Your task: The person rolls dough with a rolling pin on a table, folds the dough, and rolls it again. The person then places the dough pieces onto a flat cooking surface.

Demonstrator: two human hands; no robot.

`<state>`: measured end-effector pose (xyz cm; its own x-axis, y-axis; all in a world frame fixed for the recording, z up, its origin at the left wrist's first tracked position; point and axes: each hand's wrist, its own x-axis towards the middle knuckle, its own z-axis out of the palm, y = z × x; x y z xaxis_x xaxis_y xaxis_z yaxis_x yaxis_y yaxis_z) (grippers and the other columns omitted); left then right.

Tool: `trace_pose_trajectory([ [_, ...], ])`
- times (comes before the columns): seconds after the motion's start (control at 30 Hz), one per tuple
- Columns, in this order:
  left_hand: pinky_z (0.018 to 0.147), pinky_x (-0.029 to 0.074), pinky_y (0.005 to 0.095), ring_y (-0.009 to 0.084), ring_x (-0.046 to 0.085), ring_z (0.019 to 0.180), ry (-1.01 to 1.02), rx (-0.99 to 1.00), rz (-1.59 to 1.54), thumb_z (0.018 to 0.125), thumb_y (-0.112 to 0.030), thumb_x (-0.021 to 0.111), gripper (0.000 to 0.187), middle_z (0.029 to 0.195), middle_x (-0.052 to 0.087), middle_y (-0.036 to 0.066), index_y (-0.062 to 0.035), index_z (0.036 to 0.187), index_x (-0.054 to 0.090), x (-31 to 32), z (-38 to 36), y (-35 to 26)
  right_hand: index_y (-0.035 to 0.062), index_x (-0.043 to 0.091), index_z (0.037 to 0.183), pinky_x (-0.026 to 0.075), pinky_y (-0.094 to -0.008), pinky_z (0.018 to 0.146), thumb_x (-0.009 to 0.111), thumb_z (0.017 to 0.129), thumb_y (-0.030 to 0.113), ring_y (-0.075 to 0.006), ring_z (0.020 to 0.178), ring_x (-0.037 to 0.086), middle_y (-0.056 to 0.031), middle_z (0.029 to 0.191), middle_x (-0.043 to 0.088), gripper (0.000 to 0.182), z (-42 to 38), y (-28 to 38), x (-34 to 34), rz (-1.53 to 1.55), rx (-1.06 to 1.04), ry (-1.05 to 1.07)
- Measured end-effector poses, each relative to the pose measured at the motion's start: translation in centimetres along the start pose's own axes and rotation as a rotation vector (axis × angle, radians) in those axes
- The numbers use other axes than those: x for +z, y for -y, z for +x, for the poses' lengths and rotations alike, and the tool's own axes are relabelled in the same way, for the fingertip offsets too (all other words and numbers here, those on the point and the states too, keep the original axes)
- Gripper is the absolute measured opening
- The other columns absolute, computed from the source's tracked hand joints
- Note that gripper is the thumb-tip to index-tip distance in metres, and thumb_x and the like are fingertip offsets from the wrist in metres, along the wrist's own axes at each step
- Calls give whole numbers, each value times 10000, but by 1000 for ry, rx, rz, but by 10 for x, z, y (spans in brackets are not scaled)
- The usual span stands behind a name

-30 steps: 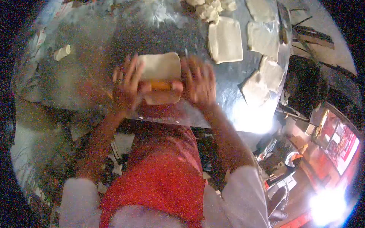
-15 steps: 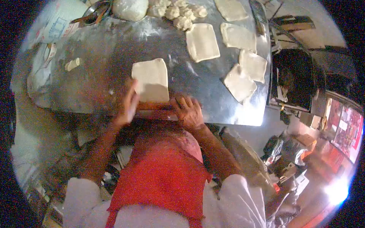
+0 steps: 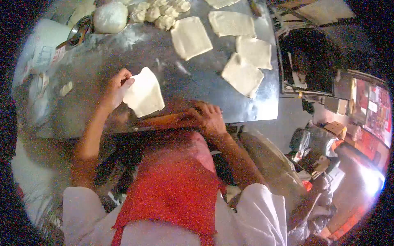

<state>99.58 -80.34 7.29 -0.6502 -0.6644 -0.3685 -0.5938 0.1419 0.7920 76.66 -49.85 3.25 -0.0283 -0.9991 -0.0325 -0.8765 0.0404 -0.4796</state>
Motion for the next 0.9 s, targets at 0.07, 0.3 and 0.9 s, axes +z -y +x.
trace_pose_trajectory([
  [0.07, 781, 447, 304, 83, 534, 901, -25, -129, -167, 986, -186, 674, 146, 914, 578, -14, -70, 961, 589, -11, -32, -27, 184, 632, 1255, 474, -480, 889, 667, 851, 216, -311, 1083, 603, -69, 1210, 611, 407, 1, 1, 2, -41, -10, -116],
  [0.3, 901, 495, 315, 138, 622, 1040, -302, -295, -839, 1008, -266, 651, 279, 1120, 667, 21, -124, 1245, 613, -52, -67, 84, 181, 653, 1225, 485, -467, 839, 689, 862, 205, -317, 1036, 617, -72, 1167, 621, 366, 1, 31, -1, -61, 136, -87],
  [0.9, 1217, 188, 596, 307, 277, 1536, -185, 394, 703, 829, -598, 713, 1007, 1657, 304, 130, -69, 1586, 311, 24, -20, 63, 51, 463, 1465, 423, -522, 1040, 715, 877, 386, -365, 1343, 507, -201, 1433, 534, 722, 90, 80, 56, -251, 131, -29],
])
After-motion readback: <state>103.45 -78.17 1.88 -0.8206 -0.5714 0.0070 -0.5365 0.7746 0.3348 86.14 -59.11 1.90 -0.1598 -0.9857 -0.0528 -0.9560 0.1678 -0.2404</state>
